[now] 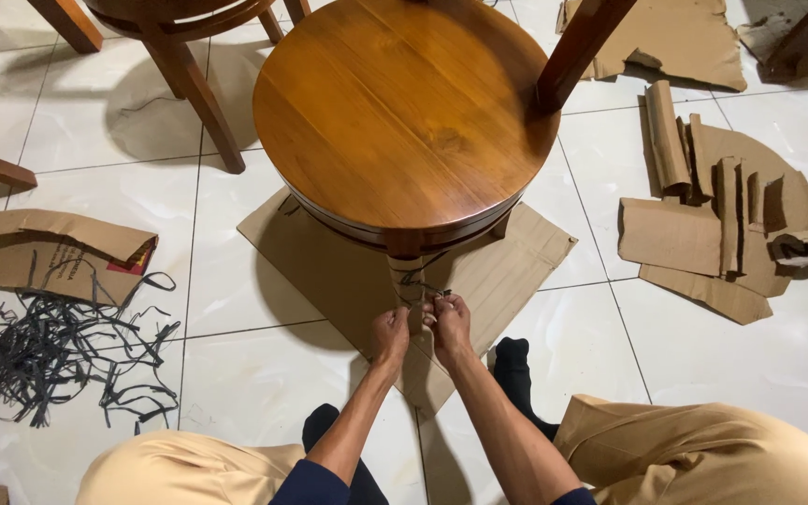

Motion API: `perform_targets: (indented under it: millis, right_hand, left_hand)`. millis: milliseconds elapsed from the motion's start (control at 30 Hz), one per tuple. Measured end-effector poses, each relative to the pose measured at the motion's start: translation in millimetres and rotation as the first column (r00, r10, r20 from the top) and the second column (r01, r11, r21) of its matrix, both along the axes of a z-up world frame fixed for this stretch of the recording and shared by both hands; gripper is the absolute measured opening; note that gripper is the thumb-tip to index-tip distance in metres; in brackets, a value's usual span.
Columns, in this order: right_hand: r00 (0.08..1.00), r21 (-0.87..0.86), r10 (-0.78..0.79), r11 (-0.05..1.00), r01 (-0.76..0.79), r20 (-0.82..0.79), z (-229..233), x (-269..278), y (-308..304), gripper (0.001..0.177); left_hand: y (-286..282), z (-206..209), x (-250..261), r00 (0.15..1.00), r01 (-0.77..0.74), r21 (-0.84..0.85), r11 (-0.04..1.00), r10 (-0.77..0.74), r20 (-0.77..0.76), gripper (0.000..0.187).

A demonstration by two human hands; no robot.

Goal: Wrapping a plastic tie around a chair leg to secure it for packaging

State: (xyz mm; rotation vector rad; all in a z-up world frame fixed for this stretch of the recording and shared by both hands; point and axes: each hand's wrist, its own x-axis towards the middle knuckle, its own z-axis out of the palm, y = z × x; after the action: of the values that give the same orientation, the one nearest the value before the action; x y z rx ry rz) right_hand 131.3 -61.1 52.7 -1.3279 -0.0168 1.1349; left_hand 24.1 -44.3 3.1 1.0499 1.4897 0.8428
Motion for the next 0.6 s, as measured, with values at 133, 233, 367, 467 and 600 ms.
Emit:
perform_targets:
  millis: [133, 233, 367, 467, 600]
  right_hand:
    - [0.999, -0.027, 0.035, 0.999, -0.035, 0.006, -13.0, 12.7, 8.3, 0.008]
    - [0.999, -0.02, 0.048, 0.999, -0.047, 0.021, -13.5, 20.0, 19.5, 0.008]
    - [0.997, -0.006, 0.06, 0.998, -0.06, 0.038, -18.0, 25.6, 31.5, 0.009]
    - [0.995, 0.034, 0.068, 0.997, -0.07, 0.072, -20.6, 29.4, 41.3, 0.005]
    - [0.989, 0.039, 0.131, 0.99, -0.133, 0.065, -22.4, 31.4, 52.0, 0.015]
  left_hand:
    - [-1.0, 4.0, -4.0, 1.0, 0.024, 0.028, 0.999, -0.024, 0.0, 0.04]
    - [-0.7, -3.7, -3.7, 1.0, 0.01, 0.027, 1.0, -0.01, 0.007, 0.04]
    - [1.6, -11.3, -1.0, 0.999, 0.036, 0.033, 0.999, -0.036, -0.013, 0.041]
    - [-5.2, 10.8, -2.7, 0.999, 0.037, 0.121, 0.992, -0.034, -0.025, 0.036]
    - [-8.6, 11.8, -6.6, 0.999, 0.05, 0.21, 0.976, -0.045, -0.026, 0.033]
